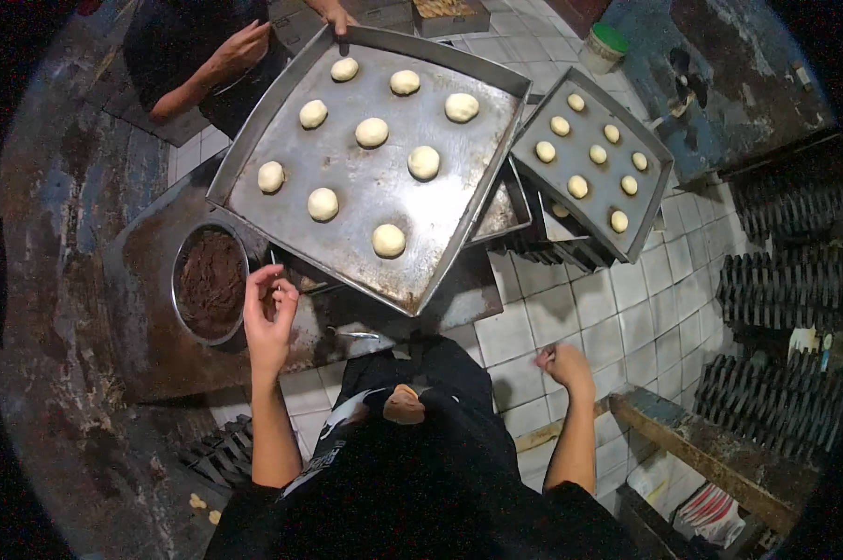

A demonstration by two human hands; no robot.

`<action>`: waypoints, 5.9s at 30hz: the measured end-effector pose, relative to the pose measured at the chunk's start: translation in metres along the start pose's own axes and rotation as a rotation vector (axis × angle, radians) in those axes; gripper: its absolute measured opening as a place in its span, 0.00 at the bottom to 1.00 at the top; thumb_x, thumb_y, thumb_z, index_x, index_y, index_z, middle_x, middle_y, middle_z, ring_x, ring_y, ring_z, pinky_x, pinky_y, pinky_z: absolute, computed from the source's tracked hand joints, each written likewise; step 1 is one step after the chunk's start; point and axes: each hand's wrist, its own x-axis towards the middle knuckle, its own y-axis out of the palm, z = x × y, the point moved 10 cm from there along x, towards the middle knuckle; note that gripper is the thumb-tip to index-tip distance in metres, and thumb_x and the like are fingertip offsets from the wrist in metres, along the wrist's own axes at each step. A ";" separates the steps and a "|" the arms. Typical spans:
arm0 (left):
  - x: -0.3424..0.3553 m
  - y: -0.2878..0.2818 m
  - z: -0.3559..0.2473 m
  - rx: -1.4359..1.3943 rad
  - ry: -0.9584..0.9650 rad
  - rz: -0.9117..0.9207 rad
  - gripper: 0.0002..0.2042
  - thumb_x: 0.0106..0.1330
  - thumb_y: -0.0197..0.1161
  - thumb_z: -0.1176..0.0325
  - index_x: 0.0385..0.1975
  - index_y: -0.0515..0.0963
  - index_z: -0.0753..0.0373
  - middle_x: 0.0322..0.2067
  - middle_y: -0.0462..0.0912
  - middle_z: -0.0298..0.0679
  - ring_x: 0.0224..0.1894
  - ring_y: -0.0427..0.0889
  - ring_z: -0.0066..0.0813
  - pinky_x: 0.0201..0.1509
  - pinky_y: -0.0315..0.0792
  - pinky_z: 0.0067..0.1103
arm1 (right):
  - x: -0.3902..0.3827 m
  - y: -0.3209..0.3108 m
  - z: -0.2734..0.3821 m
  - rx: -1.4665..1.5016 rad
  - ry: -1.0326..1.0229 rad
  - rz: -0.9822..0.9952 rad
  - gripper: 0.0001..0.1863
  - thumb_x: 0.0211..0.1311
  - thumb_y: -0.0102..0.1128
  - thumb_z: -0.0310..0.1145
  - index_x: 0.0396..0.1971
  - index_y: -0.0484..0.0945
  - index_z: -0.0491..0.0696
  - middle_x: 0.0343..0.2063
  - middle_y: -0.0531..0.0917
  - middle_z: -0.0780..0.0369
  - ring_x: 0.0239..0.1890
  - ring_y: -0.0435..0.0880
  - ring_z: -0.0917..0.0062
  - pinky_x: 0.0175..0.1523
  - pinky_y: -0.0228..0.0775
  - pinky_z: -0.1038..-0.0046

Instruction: The person takes pieces of dough from a tray, flattens them, adds chocolate filling from a bowl with a spoon, shapes the dough into balls, and places them on a metal tray.

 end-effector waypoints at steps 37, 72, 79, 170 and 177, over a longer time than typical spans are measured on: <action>-0.106 -0.115 0.073 -0.227 -0.197 -0.367 0.15 0.74 0.64 0.77 0.58 0.72 0.64 0.44 0.79 0.35 0.42 0.77 0.15 0.49 0.71 0.14 | 0.198 -0.194 0.497 -0.465 -0.867 -0.727 0.23 0.54 0.79 0.45 0.46 0.84 0.49 0.44 0.86 0.50 0.49 0.87 0.52 0.51 0.81 0.51; -0.016 -0.233 0.107 -0.942 -0.233 -0.095 0.07 0.77 0.64 0.67 0.39 0.72 0.59 0.34 0.78 0.31 0.40 0.77 0.16 0.45 0.71 0.16 | -0.114 0.172 0.680 0.567 -0.748 0.659 0.19 0.79 0.62 0.43 0.44 0.87 0.40 0.28 0.87 0.68 0.27 0.82 0.88 0.32 0.74 0.80; -0.070 -0.201 0.187 -0.115 0.122 0.041 0.27 0.58 0.79 0.67 0.57 0.77 0.66 0.48 0.85 0.47 0.54 0.85 0.42 0.61 0.77 0.33 | -0.029 0.233 0.604 0.547 -0.465 0.687 0.28 0.83 0.50 0.54 0.54 0.83 0.43 0.31 0.85 0.63 0.27 0.84 0.82 0.23 0.75 0.79; -0.088 -0.248 0.158 -0.743 -0.405 0.355 0.21 0.74 0.68 0.61 0.61 0.76 0.63 0.46 0.86 0.34 0.38 0.79 0.16 0.46 0.73 0.17 | -0.099 0.222 0.691 0.343 -0.909 0.298 0.14 0.66 0.72 0.34 0.45 0.89 0.41 0.39 0.87 0.53 0.39 0.90 0.70 0.48 0.82 0.66; -0.063 -0.274 0.142 -0.556 -0.199 0.049 0.14 0.68 0.58 0.72 0.51 0.79 0.67 0.42 0.84 0.32 0.42 0.80 0.18 0.47 0.76 0.23 | -0.172 0.199 0.735 -0.152 -1.344 -0.039 0.50 0.56 0.81 0.44 0.77 0.63 0.51 0.58 0.77 0.49 0.53 0.84 0.53 0.60 0.79 0.59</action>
